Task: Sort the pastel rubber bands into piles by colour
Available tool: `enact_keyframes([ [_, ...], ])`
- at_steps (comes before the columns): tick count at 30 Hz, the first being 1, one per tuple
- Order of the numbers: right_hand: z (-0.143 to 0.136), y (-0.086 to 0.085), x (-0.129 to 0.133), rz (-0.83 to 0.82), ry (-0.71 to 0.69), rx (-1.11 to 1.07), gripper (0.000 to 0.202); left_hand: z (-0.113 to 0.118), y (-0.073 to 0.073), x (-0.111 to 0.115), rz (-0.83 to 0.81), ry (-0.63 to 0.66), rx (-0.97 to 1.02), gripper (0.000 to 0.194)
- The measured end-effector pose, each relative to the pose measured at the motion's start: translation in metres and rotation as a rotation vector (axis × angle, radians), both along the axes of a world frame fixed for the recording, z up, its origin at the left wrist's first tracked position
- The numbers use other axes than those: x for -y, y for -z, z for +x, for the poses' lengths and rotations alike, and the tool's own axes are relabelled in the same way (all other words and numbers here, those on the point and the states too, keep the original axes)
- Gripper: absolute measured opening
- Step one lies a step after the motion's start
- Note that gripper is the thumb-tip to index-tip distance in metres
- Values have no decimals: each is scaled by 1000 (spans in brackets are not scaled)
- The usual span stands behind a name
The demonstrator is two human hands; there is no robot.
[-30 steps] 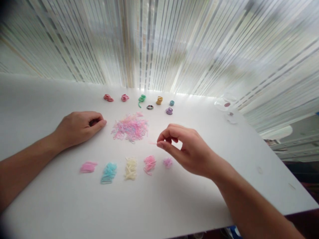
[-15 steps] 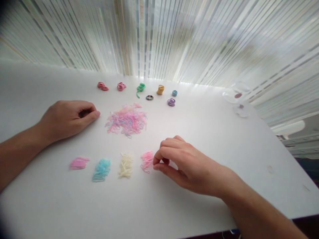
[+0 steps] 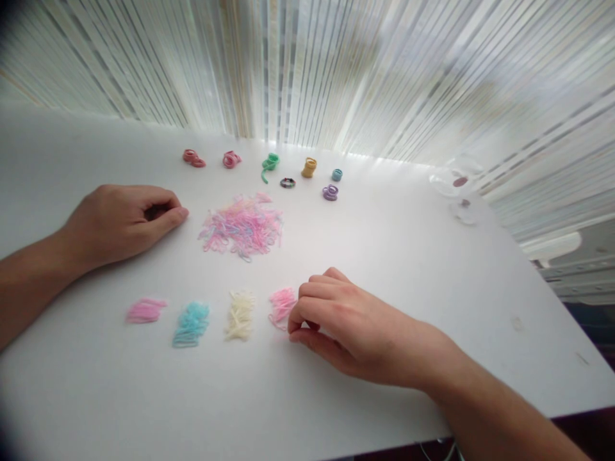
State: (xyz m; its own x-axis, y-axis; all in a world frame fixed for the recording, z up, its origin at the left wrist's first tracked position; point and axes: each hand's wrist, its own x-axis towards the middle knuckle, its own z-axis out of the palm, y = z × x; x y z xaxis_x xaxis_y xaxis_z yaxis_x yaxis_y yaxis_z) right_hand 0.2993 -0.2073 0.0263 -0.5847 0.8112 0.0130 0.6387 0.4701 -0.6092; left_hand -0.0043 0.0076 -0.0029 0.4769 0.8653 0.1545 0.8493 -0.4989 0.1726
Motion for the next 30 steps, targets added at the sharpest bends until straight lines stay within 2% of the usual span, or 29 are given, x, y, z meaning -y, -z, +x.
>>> enact_keyframes([
  [30, -4, 4, 1, 82, -4, 108, 22, -2, 2, -2, 30, 13, 8, 39],
])
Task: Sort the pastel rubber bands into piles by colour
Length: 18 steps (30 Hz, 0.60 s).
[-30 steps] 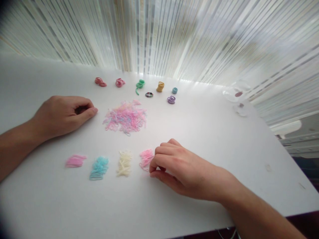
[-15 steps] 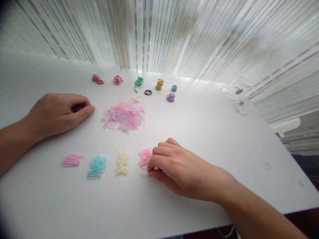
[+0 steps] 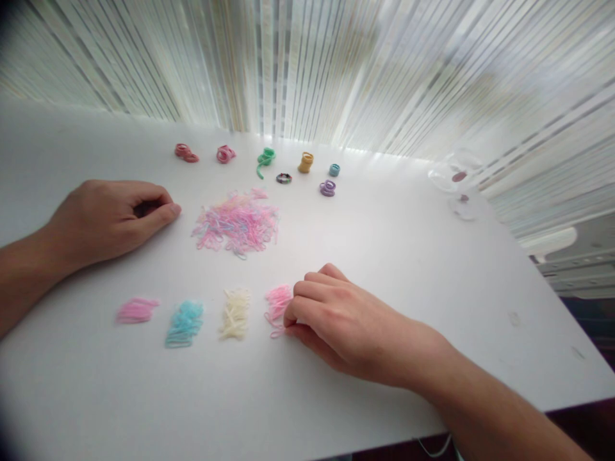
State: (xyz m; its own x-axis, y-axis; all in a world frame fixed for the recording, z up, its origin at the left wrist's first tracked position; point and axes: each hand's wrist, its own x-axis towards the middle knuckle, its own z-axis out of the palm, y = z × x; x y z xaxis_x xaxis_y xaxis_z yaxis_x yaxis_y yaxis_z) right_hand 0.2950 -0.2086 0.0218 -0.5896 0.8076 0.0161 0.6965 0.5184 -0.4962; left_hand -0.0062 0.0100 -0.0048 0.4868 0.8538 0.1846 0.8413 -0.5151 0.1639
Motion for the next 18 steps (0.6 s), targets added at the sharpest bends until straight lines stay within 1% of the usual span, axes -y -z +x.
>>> enact_keyframes([
  [18, 4, 2, -3, 116, 57, 33, 16, 0, -1, 0, -9, 1, -13, 38],
])
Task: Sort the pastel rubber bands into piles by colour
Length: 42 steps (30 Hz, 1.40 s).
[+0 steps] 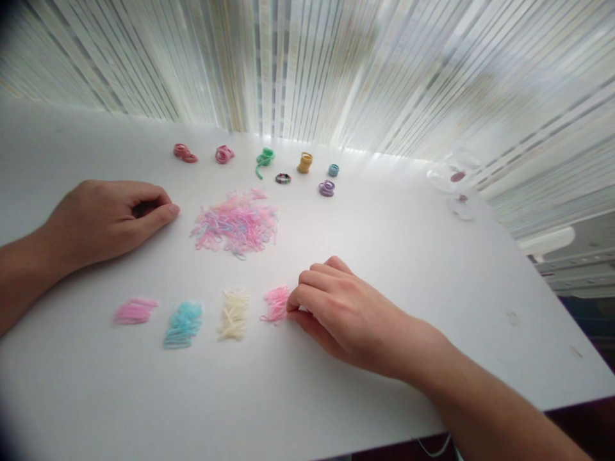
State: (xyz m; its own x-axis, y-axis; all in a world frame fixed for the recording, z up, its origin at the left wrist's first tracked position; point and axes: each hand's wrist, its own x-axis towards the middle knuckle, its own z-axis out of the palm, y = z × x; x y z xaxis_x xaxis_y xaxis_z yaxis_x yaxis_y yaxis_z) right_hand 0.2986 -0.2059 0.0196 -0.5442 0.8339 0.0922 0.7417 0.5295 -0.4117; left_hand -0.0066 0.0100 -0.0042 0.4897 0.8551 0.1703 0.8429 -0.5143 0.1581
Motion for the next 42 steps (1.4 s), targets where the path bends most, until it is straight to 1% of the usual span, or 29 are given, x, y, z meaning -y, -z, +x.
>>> enact_keyframes([
  [12, -2, -1, 2, -72, -45, -69, 16, 3, -2, 1, -7, -9, -4, 40],
  [24, -3, 2, 1, 16, -21, -24, 19, 1, -1, 0, -1, 4, 4, 39],
  [30, 0, -2, 2, 16, -19, -52, 12, 2, -1, 0, -9, 4, -2, 39],
  [36, -1, -6, 2, -60, -54, -85, 14, 2, -3, 1, -23, -2, 4, 39],
  [42, -2, -4, 2, -113, -75, -81, 10, 2, -2, 1, -29, -8, -5, 40],
])
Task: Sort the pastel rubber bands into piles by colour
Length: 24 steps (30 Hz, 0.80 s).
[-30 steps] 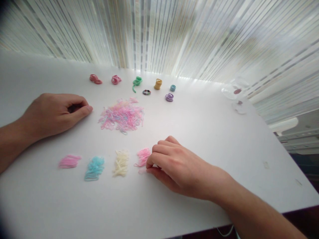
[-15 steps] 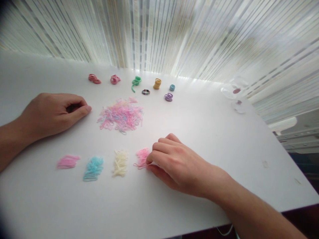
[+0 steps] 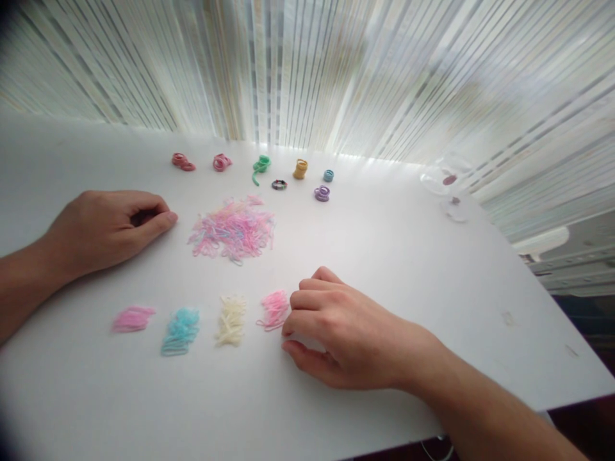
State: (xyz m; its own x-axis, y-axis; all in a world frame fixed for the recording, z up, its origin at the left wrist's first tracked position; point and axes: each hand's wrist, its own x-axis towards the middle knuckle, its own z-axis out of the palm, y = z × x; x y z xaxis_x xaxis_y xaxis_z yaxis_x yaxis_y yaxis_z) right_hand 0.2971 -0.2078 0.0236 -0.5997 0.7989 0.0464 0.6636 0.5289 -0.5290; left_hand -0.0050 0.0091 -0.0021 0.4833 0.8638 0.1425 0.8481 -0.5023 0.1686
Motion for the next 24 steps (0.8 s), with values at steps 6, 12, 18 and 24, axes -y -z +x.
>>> enact_keyframes([
  [6, 1, 0, 0, 4, 15, -5, 13, -2, 0, -1, -5, -2, -4, 39],
  [12, 1, 0, 0, 10, 17, 0, 13, -2, 1, -1, -7, 12, -6, 40],
  [18, 2, 1, 1, 37, 24, -18, 15, -3, 1, -1, -15, 12, -2, 40],
  [24, 1, -1, -2, 149, 33, -64, 22, -5, 1, -2, -4, 21, 13, 39],
])
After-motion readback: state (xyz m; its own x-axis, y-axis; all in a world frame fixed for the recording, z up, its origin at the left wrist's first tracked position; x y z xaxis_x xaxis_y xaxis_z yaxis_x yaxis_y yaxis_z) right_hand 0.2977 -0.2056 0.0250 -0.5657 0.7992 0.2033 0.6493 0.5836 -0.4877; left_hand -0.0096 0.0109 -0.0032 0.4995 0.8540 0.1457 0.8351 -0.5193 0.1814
